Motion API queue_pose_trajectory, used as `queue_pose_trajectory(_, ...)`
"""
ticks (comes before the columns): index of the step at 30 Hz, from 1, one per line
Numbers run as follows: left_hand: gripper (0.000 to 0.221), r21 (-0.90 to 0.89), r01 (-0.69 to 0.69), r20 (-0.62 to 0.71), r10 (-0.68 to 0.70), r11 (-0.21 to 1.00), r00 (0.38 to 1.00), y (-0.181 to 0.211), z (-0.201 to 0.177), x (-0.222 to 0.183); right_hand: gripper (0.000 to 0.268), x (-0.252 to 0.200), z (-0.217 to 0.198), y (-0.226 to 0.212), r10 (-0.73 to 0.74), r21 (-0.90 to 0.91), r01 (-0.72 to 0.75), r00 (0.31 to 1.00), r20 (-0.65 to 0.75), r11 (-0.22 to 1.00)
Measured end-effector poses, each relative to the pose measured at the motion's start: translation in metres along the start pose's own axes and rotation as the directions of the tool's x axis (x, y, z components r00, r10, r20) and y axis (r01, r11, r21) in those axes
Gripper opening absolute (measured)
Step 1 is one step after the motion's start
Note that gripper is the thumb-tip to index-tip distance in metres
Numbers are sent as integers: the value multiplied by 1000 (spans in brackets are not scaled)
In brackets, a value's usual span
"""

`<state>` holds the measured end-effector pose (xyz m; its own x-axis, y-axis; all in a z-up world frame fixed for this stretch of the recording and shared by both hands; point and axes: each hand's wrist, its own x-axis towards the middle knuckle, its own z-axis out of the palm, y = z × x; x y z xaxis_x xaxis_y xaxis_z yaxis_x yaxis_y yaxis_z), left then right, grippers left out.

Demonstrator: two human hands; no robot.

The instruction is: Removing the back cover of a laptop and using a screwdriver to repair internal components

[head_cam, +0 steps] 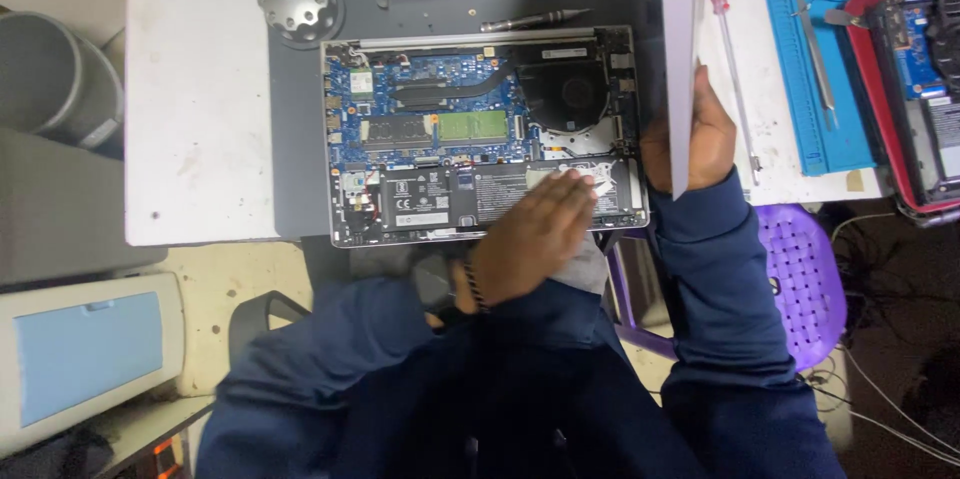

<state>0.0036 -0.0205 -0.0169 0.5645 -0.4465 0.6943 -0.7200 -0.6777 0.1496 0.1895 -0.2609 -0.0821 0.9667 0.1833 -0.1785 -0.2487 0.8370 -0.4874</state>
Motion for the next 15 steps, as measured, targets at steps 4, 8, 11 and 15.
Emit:
queue_pose_trajectory(4, 35, 9, 15, -54, -14, 1000, 998, 26, 22, 25, 47, 2, -10, -6, 33, -35, -31, 996, 81, 999)
queue_pose_trajectory(8, 39, 100, -22, -88, 31, 995, 996, 30, 29, 30, 38, 4, -21, -15, 119, 45, -125, 985, 122, 991)
queue_pose_trajectory(11, 42, 153, 13, -112, 4, 988, 994, 34, 19, 34, 35, -1, -23, -16, 139, 103, -157, 976, 168, 982)
queue_pose_trajectory(15, 39, 107, -43, -127, 57, 993, 990, 31, 32, 30, 44, 2, -26, -15, 77, -153, -65, 994, 73, 986)
